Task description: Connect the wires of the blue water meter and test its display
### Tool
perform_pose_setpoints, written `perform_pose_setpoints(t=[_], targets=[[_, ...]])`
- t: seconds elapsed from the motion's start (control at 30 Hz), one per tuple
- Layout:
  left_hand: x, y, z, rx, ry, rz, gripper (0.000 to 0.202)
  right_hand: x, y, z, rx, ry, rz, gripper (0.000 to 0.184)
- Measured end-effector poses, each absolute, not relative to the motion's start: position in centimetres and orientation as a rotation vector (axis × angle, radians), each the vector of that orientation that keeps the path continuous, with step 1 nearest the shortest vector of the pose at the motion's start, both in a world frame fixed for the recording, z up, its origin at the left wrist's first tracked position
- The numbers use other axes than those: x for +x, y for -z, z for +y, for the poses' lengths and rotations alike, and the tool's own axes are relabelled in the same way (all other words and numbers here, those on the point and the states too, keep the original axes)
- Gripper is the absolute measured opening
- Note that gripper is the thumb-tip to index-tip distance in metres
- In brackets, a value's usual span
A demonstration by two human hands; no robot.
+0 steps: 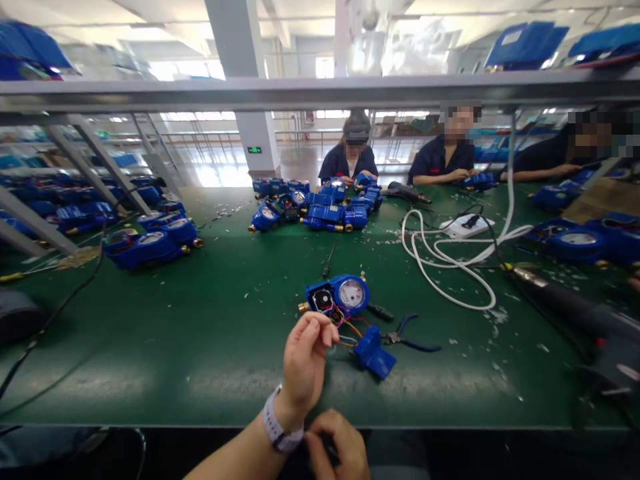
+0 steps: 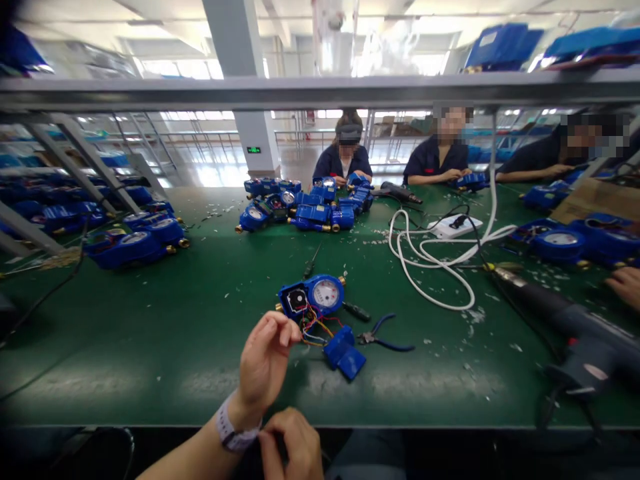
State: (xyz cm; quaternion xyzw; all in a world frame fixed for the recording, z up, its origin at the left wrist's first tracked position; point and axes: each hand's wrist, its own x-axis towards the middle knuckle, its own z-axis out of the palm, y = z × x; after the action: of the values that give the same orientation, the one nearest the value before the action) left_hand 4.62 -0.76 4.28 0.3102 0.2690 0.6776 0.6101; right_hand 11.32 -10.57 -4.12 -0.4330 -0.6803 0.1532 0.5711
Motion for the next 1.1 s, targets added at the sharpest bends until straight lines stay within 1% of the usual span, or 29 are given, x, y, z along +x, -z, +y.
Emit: perform_pose_setpoints(t=[0.07,0.17,0.2,0.27,0.4,0.5,0.6,0.73,0.83,1.0,1.1], targets=[[3.4,-3.6,0.1,0.936,-1.658,0.674,0.024,12.3,3.8,-10.7,-0.996,-0.383,-1.619,0.010],[1.2,-1.9,1.7,1.340,-1.738,0.838,0.020,14.5,3.6,-11.0,-1.101,-0.345,-1.560,0.018],[0.6,-1.3,2.3,1.479,-1.723,0.912,0.020,15.3,3.7,-11.0,-1.143,-0.299,-1.534,0.020],[-0.4,-0.4,3.3,1.721,-1.650,1.023,0.029,16.7,3.9,-10.9,-1.227,-0.187,-1.490,0.026],[-1.0,0.3,4.8,2.003,-1.369,1.145,0.049,19.2,4.2,-9.5,-1.381,-0.079,-1.466,0.048],[-0.9,0.4,5.8,2.134,-1.246,1.158,0.057,20.6,4.3,-7.5,-1.440,-0.087,-1.554,0.066],[-1.0,0.8,6.9,2.283,-1.181,1.124,0.058,21.1,4.5,-5.4,-1.477,-0.109,-1.654,0.078],[-1.5,1.5,8.3,2.359,-1.185,1.056,0.053,20.8,5.0,-3.5,-1.565,-0.146,-1.701,0.091],[-1.8,1.9,9.0,2.346,-1.230,1.019,0.051,20.4,5.2,-3.2,-1.606,-0.158,-1.709,0.090],[-1.9,1.6,8.7,2.362,-1.313,1.091,0.046,19.1,5.0,-4.3,-1.626,-0.108,-1.716,0.074],[-2.4,1.0,7.0,2.329,-1.514,1.162,0.033,18.3,4.9,-4.9,-1.625,-0.069,-1.726,0.073]])
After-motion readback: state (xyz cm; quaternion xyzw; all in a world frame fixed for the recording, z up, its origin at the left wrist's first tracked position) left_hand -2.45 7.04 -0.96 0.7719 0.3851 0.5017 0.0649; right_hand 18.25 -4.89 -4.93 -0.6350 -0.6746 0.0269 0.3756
